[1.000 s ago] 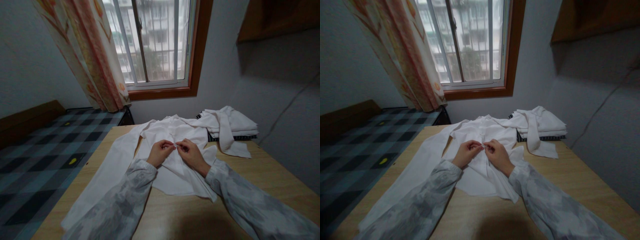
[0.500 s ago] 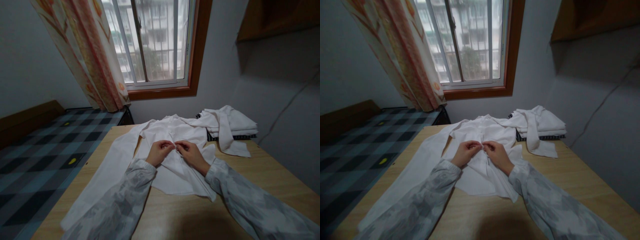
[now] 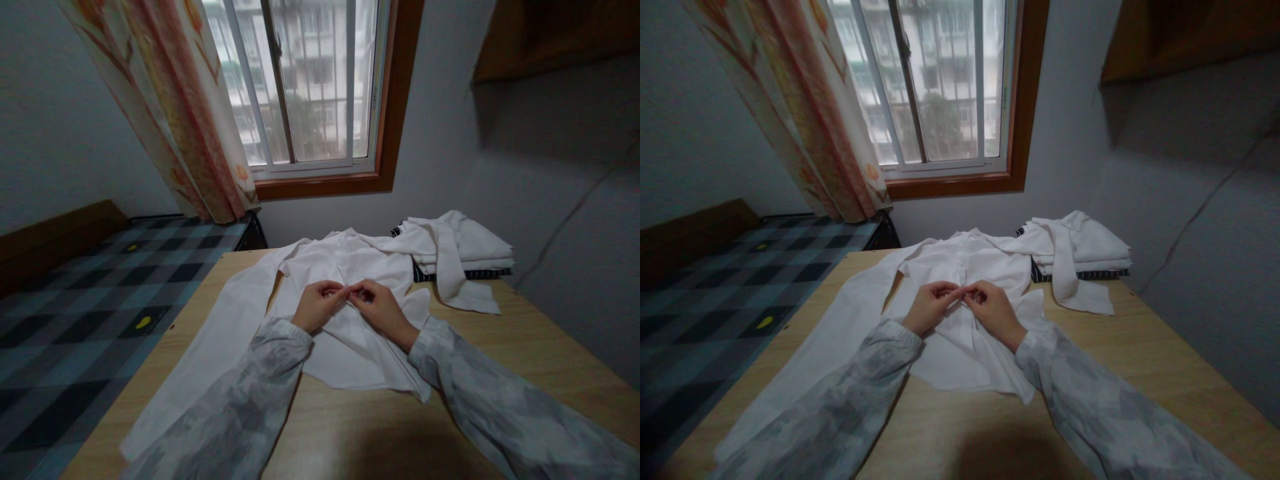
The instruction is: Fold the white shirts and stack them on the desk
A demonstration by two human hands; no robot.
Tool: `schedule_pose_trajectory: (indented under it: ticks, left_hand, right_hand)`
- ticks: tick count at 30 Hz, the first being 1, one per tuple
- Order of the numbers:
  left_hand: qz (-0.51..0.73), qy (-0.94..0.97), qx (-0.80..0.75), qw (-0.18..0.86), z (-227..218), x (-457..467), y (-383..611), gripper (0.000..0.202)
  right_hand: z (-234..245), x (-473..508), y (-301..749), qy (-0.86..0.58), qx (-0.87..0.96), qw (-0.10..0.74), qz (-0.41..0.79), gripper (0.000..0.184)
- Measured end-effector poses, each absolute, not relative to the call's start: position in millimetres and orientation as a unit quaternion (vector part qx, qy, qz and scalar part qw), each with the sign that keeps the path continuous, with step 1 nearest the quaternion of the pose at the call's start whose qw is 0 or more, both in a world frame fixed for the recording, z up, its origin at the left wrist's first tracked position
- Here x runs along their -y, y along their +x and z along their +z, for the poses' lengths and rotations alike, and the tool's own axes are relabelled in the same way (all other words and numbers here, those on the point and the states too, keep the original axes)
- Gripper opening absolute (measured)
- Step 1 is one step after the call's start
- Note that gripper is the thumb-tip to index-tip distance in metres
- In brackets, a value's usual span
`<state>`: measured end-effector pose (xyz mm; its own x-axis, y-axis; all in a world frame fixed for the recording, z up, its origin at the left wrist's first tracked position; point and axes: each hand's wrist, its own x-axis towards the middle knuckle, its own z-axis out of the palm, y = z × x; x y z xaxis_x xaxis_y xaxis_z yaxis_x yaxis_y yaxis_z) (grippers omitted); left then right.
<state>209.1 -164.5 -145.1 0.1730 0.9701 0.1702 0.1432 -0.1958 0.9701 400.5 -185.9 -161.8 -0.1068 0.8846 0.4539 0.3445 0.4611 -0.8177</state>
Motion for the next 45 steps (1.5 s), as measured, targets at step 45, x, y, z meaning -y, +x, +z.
schedule_pose_trajectory:
  ticks: [45]
  left_hand:
    - [0.426,0.712,-0.463,0.313,-138.5,176.1,209.9,0.037]
  right_hand:
    - [-165.9,174.7,406.2,-0.452,0.657,0.489,0.354,0.022]
